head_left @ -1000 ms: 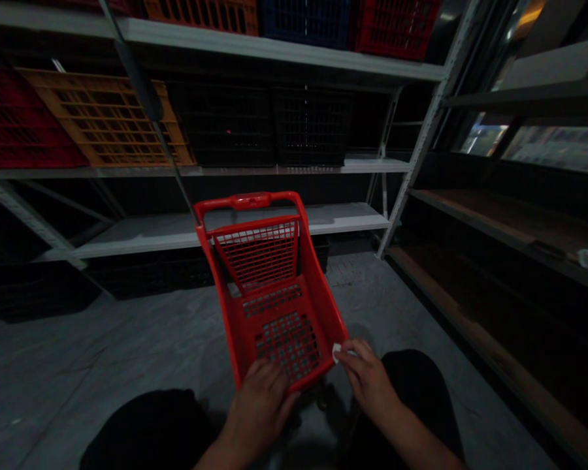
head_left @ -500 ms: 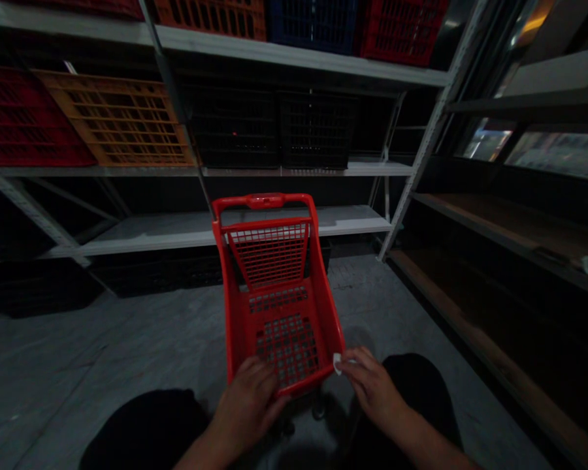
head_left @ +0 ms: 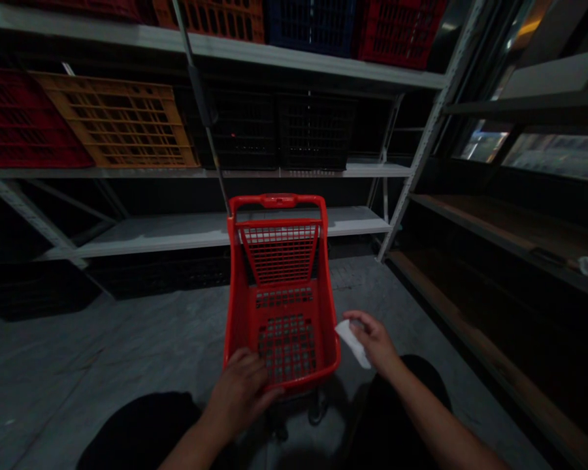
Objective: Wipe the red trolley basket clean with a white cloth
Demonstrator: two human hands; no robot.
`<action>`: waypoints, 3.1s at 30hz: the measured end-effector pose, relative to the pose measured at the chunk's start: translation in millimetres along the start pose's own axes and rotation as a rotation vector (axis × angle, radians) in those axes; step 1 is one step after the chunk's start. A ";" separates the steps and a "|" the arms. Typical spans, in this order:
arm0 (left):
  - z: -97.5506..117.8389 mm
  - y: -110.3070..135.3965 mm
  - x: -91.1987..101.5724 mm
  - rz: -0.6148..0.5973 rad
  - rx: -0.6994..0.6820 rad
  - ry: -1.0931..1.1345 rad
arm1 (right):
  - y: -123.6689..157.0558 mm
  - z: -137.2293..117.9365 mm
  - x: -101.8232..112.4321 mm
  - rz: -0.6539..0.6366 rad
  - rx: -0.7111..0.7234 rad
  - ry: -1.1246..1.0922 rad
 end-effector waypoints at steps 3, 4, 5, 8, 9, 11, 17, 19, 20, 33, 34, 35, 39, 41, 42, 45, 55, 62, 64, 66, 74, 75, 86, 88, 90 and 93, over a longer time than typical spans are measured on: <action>-3.6 -0.6 -1.0 -0.012 0.002 0.005 | 11.3 -2.0 -3.8 -0.068 0.040 -0.036; -4.7 -0.9 -1.1 -0.018 0.000 0.008 | 14.7 -4.8 -5.4 -0.099 0.073 -0.039; -5.9 -1.4 -0.9 -0.029 -0.001 0.011 | 17.7 -7.9 -6.9 -0.133 0.109 -0.032; -8.1 -4.8 0.3 -0.079 0.016 -0.006 | 25.0 -16.3 -9.2 -0.196 0.229 0.052; -8.1 -7.1 0.7 -0.094 0.039 -0.035 | 27.2 -18.3 -9.4 -0.194 0.270 0.086; -4.8 -13.8 0.2 -0.103 0.121 -0.115 | 32.4 -21.1 -10.1 -0.164 0.348 0.132; 43.3 -34.9 -32.3 -0.081 0.299 -0.088 | 61.1 -26.0 -27.8 -0.203 0.410 0.139; 54.8 -35.6 -47.9 -0.104 0.335 -0.075 | 67.4 -27.4 -32.9 -0.246 0.401 0.144; 57.8 -35.1 -53.7 -0.108 0.343 -0.076 | 67.5 -27.8 -34.1 -0.258 0.403 0.145; 48.5 -17.5 -56.5 0.043 0.293 -0.145 | 43.8 -32.3 -41.5 -0.179 0.435 0.196; 47.7 -16.3 -54.7 0.051 0.284 -0.144 | 55.3 -35.0 -44.2 -0.230 0.437 0.192; 46.8 -15.3 -52.8 0.056 0.276 -0.142 | 65.5 -37.4 -46.3 -0.273 0.437 0.191; 42.8 -12.5 -45.6 0.079 0.256 -0.146 | 80.5 -41.1 -50.5 -0.349 0.415 0.214; 41.3 -12.0 -43.5 0.090 0.250 -0.151 | 75.6 -40.6 -52.8 -0.366 0.432 0.219; 40.6 -11.9 -42.7 0.095 0.248 -0.154 | 71.9 -39.8 -54.0 -0.371 0.446 0.218; 39.0 -11.4 -41.0 0.111 0.245 -0.162 | 58.6 -36.2 -56.4 -0.333 0.486 0.205; 38.5 -8.4 -34.7 0.131 0.244 -0.156 | 42.1 -34.6 -55.4 -0.138 0.366 0.189; 35.7 -5.4 -28.4 0.155 0.222 -0.119 | 87.0 -42.2 -59.6 -0.319 0.564 0.209; 33.8 -3.4 -25.6 0.160 0.218 -0.113 | 86.7 -41.8 -62.0 -0.339 0.585 0.251; 32.4 -2.0 -23.0 0.164 0.216 -0.110 | 72.7 -41.6 -61.7 -0.297 0.597 0.261; 30.2 -3.3 -16.4 0.193 0.196 -0.126 | 27.3 -41.2 -62.2 -0.096 0.526 0.307; 29.2 -2.7 -16.1 0.191 0.192 -0.127 | 36.0 -43.3 -64.5 -0.111 0.524 0.282; 22.1 -0.8 -13.1 0.164 0.147 -0.089 | 29.8 -41.6 -60.5 -0.129 0.490 0.214; 21.3 -1.7 -13.3 0.157 0.144 -0.082 | 12.8 -42.4 -56.3 -0.077 0.460 0.213; 19.7 -2.2 -13.7 0.146 0.141 -0.079 | 10.1 -45.2 -57.4 -0.068 0.435 0.230; 17.4 -2.8 -13.0 0.138 0.135 -0.079 | 34.4 -53.2 -68.6 -0.137 0.417 0.239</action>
Point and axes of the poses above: each hand's wrist, its own y-axis away from the middle knuckle, its own x-axis out of the back of the hand, z = x × y, the point moved 6 cm from there along -y, towards the middle knuckle, and after that the axes turned 14 degrees about z, right-handed, at the moved point
